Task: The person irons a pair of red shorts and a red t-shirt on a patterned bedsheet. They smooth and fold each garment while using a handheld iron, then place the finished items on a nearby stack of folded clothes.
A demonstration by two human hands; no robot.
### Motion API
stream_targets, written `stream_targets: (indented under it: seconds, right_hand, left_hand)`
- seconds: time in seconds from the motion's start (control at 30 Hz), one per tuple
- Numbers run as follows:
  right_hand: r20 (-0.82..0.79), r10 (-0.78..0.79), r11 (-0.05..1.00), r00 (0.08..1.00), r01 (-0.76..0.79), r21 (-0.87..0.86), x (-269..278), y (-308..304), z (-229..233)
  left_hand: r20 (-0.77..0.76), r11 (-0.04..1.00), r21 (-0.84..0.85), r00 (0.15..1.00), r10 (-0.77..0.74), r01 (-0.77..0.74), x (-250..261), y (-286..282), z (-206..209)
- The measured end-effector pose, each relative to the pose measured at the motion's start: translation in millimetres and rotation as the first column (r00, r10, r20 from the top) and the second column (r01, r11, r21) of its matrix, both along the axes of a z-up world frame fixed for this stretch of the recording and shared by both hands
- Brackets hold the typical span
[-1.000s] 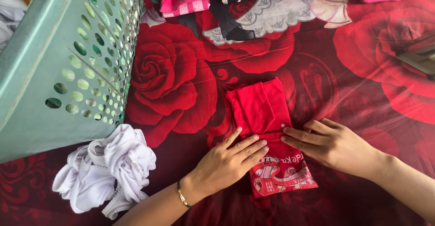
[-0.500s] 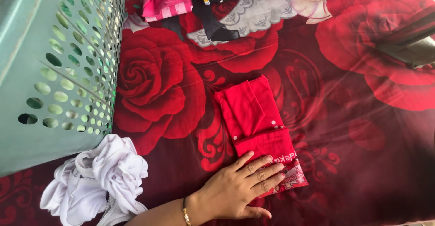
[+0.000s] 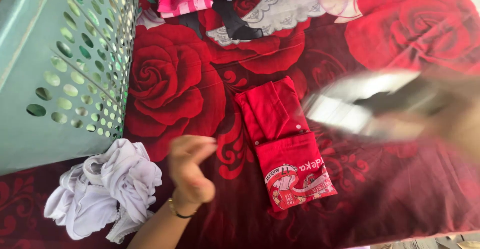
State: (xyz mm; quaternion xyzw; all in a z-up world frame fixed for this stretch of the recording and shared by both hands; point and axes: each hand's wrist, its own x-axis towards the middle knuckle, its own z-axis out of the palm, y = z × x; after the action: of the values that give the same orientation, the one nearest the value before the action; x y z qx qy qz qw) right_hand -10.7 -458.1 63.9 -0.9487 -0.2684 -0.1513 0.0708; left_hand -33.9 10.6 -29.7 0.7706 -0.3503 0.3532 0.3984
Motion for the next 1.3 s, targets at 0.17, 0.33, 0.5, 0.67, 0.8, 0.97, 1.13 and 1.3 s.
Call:
stream_targets:
  seconds: [0.17,0.33,0.5,0.67,0.8,0.97,1.13,1.3]
  right_hand:
    - [-0.060,0.160,0.959,0.985,-0.170,-0.227,-36,139,-1]
    - [-0.271,0.172,0.959,0.947,-0.223,-0.173,-34,185,-10]
    - [-0.134,0.243,0.959,0.961,-0.259,-0.113,-40,191,-18]
    - [-0.139,0.169,0.975,0.976,-0.186,-0.121,-41,165,-9]
    - [-0.185,0.117,0.982,0.976,-0.142,-0.127,-43,163,-9]
    - [-0.245,0.132,0.973,0.960,-0.172,-0.151,-53,194,-14]
    - [-0.225,0.271,0.956,0.936,-0.288,-0.049,-61,194,-26]
    - [-0.158,0.158,0.976,0.975,-0.178,-0.123,-64,154,-26]
  left_hand:
    - [0.070,0.948,-0.287,0.984,0.162,-0.135,10,10,0]
    - [0.064,0.954,-0.286,0.992,0.112,-0.090,8,0,-3]
    - [0.031,0.983,-0.172,0.997,0.072,-0.066,8,-9,-7]
    - [0.083,0.986,-0.147,0.992,0.093,-0.080,9,1,-7]
    - [0.067,0.974,-0.214,0.993,0.092,-0.076,12,1,-6]
    - [0.079,0.978,-0.200,0.994,0.073,-0.056,11,0,-5]
    - [0.141,0.988,-0.126,0.984,0.107,-0.089,12,6,-6]
    - [0.115,0.989,-0.135,0.990,0.083,-0.067,10,8,-4]
